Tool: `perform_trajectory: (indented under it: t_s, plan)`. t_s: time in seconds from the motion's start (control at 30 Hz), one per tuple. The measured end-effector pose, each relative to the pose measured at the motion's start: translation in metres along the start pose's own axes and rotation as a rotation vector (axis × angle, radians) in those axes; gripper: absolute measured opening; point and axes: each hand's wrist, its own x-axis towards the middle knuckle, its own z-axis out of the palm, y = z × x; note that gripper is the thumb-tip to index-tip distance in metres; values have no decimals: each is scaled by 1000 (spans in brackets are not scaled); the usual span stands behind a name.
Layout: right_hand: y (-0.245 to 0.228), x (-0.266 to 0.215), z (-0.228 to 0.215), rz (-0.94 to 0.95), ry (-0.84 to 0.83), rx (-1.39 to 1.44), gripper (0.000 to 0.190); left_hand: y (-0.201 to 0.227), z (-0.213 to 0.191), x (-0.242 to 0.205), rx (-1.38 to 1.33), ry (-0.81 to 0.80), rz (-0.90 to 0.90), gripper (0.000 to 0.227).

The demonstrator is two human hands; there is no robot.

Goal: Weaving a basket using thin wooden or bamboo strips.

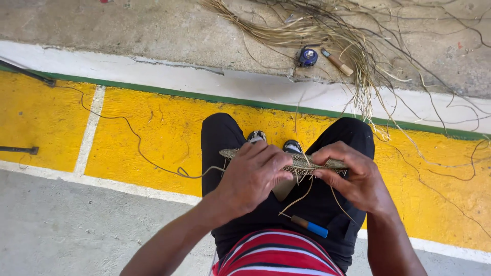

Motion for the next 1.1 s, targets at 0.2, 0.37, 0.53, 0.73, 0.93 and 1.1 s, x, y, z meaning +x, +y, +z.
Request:
perform_trajectory:
  t_s: [0.2, 0.37, 0.53, 0.73, 0.93, 1.1]
  plan:
    - [13, 11, 3, 74, 136, 8, 16, -9, 12, 10, 80, 182, -29, 19]
    - [16, 18, 6, 84, 236, 89, 13, -21, 15, 28, 23, 151, 5, 19]
    - [36, 26, 6, 263, 300, 119, 10, -40, 30, 50, -45, 59, -57, 11]
    - [60, 59, -39, 223, 83, 141, 16, -47, 27, 71, -52, 29, -44, 4]
    - [40, 108, -28, 294, -53, 286, 14, -52, 32, 74, -55, 66, -88, 9]
    - [42, 92, -13, 45, 213, 133, 9, -51, 34, 67, -66, 120, -59, 9]
